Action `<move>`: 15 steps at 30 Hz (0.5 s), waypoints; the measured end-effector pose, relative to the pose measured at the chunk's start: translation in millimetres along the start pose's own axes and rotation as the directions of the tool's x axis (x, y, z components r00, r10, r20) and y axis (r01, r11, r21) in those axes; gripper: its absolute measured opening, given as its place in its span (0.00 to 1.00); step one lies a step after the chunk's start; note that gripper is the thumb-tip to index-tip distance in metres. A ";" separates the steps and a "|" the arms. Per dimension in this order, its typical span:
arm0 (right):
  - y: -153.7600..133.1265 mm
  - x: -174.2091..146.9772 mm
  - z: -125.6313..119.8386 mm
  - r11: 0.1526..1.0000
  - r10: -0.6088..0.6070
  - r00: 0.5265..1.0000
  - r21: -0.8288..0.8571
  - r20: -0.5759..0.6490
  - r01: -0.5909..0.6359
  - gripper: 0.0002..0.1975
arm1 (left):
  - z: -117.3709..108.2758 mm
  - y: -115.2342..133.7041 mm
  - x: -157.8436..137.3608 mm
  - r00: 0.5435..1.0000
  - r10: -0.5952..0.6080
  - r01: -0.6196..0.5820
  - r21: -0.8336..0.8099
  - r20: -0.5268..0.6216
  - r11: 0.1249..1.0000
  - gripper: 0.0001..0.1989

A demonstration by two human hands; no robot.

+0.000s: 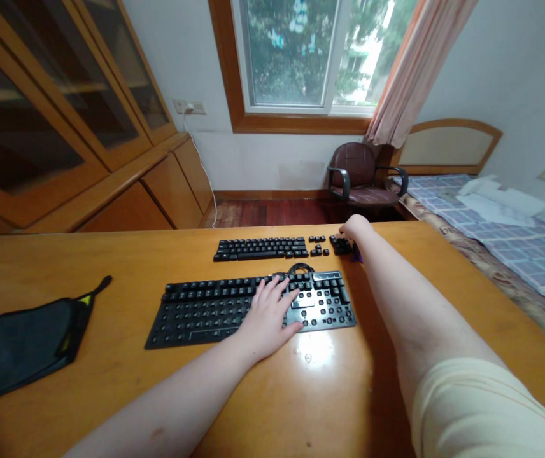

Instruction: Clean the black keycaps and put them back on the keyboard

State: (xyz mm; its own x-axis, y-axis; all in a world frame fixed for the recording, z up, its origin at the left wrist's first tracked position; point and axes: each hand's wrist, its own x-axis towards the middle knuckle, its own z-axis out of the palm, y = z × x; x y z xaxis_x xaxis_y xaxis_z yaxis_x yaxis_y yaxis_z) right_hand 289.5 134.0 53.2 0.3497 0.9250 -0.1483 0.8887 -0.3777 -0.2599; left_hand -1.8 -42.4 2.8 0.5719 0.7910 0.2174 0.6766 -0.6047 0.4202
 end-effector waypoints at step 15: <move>-53.0 -234.0 33.7 0.549 -0.305 0.945 0.832 0.115 0.076 0.13 | -10.4 -0.4 -0.5 0.921 0.025 -0.177 -0.362 -0.388 0.915 0.19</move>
State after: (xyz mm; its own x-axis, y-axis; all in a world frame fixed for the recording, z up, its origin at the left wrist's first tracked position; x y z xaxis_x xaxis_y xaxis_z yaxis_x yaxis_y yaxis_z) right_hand 150.6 -63.9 69.5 0.0249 0.9850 -0.1709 0.2676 -0.1712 -0.9482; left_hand -7.2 -41.6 11.7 0.3637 0.7501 0.5523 0.3505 -0.6596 0.6649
